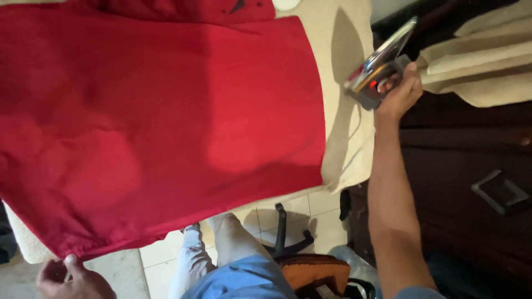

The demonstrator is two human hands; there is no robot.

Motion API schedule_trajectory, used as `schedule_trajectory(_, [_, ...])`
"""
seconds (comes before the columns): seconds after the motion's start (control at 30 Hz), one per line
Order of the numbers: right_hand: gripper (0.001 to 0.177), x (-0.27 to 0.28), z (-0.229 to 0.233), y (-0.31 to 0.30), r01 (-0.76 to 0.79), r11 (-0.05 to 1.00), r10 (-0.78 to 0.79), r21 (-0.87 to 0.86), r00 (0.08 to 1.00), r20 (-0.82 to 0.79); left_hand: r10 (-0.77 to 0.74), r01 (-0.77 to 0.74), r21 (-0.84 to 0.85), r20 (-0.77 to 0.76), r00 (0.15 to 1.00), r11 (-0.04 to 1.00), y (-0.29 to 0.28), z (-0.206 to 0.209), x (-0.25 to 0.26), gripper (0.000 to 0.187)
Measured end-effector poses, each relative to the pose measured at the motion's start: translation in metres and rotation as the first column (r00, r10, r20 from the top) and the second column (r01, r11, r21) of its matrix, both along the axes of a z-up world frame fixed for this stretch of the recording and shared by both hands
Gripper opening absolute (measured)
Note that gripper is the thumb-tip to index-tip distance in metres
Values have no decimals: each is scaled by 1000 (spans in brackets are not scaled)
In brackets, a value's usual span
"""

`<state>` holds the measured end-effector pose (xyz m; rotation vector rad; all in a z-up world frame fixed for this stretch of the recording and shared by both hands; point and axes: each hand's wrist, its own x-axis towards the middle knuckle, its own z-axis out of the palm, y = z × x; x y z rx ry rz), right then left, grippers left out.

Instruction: Ironing and folding red and blue collared shirts on a makeshift ironing table.

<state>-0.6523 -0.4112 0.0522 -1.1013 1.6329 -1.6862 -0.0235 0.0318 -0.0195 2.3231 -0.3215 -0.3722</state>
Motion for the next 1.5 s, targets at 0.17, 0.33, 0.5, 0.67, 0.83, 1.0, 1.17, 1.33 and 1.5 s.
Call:
schedule_trajectory(0.17, [37,-26,-44,48,-16,984,67,-178,956,286,35,-117,-263,-298,954,958,31,-48,7,30])
schedule_trajectory(0.33, [41,-17,-43,89,-91,955,185,-282,926,330,-147,-139,-512,-480,865,848,53,-65,18,20])
schedule_trajectory(0.5, [40,-1,-18,126,-18,999,30,-42,952,303,-223,-203,-528,-632,742,825,63,-70,29,11])
schedule_trajectory(0.67, [18,20,-33,246,161,964,-177,213,983,58,-255,-149,-494,-657,709,857,52,-49,22,7])
schedule_trajectory(0.83, [5,65,-118,349,259,748,-319,612,948,-11,-304,-101,-550,-595,744,829,64,-66,31,7])
schedule_trajectory(1.0, [16,118,-66,341,0,701,-107,713,989,105,-344,-102,-610,-569,746,786,58,-61,32,15])
schedule_trajectory(1.17, [18,-15,-121,358,192,727,-220,659,975,-42,-347,-136,-633,-577,740,762,57,-61,41,14])
schedule_trajectory(1.33, [27,-3,-89,365,543,770,-217,336,718,-661,-365,-177,-634,-626,689,753,58,-77,44,15])
schedule_trajectory(1.5, [22,72,-76,309,-1,901,-15,433,999,34,-405,-275,-687,-653,640,672,59,-92,46,14])
